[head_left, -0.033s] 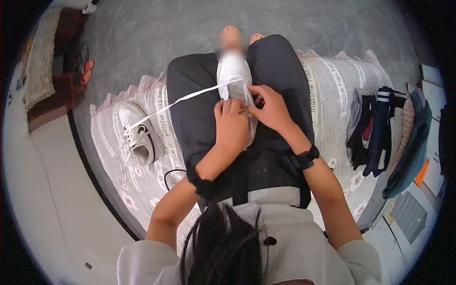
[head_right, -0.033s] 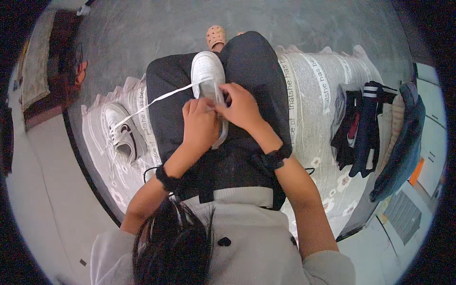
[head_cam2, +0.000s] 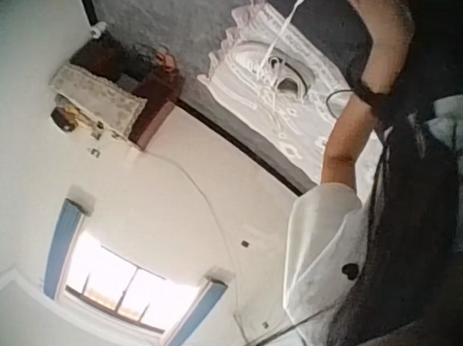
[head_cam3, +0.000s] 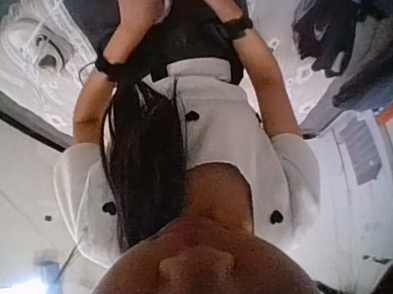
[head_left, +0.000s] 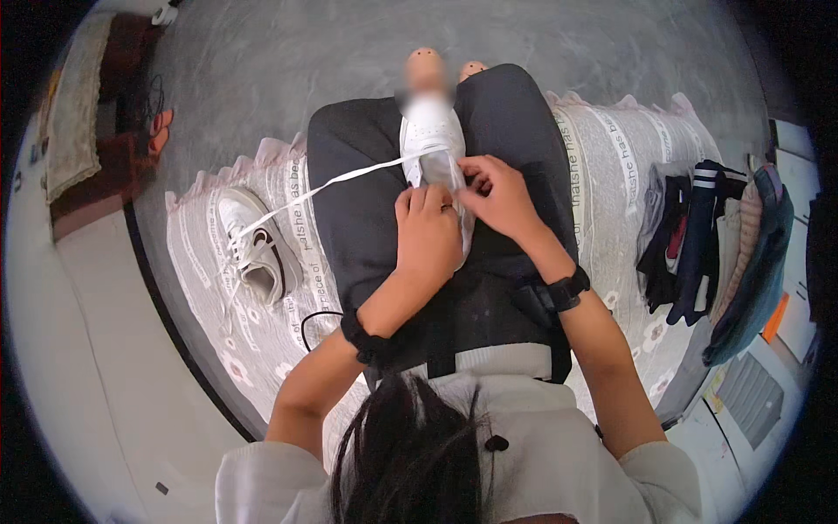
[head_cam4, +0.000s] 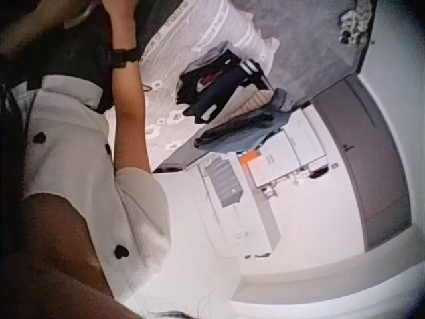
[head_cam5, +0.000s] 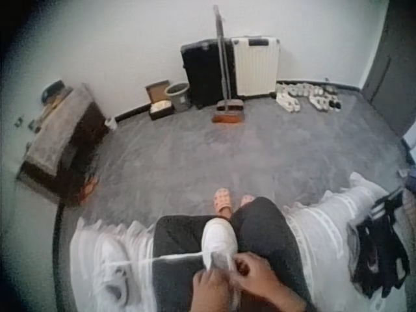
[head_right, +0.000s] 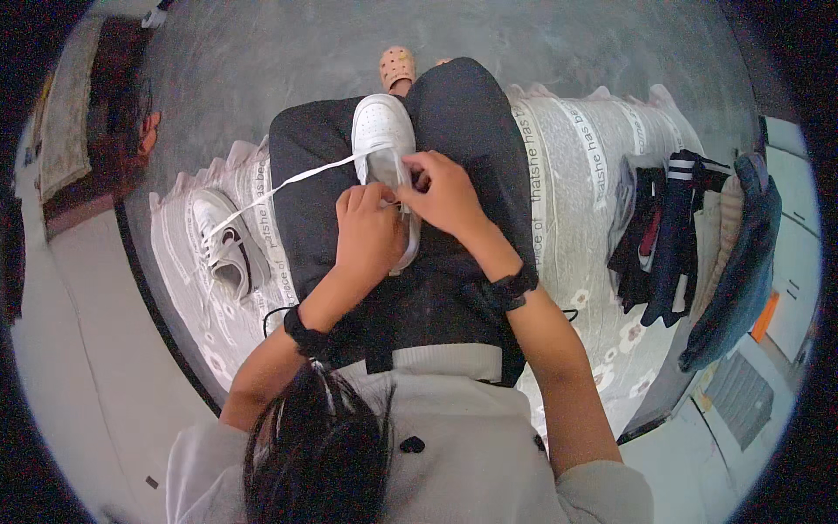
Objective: The recorder is sitting on a bed and lacing up a pair of white sneakers.
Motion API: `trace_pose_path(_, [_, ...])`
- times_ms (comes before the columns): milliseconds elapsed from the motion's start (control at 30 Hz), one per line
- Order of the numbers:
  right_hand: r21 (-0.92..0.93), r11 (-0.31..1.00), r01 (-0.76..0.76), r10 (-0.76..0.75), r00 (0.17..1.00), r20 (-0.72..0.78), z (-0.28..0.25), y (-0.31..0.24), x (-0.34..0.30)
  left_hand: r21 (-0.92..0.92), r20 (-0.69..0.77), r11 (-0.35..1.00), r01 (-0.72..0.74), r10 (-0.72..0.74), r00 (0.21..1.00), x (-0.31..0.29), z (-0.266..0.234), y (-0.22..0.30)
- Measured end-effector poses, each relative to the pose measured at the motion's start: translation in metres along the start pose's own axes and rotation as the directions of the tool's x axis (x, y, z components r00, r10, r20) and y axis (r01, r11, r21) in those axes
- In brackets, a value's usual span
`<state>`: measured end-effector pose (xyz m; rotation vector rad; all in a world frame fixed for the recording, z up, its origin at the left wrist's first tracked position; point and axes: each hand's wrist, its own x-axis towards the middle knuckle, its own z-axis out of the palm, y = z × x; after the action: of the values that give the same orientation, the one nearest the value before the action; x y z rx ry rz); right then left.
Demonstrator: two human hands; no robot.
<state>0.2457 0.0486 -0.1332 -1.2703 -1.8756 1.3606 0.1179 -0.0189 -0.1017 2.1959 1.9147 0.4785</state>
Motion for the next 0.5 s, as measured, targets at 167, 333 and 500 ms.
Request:
trace_pose_path(167, [-0.047,0.998,-0.038,0.037,0.999,-0.021,0.002,0.000,0.014,-0.068,0.183,0.998,-0.006,0.019,0.983,-0.002,-0.002,0.004])
trace_pose_path(333, [-0.111,0.992,-0.054,0.050,0.998,-0.036,0.009,0.004,0.020,-0.074,0.357,0.991,-0.108,0.128,0.925,-0.015,0.001,0.009])
trace_pose_path(500, [-0.038,0.998,-0.056,0.054,0.998,-0.034,0.008,0.006,0.023,-0.368,0.498,0.927,-0.065,0.256,0.829,-0.005,-0.024,0.020])
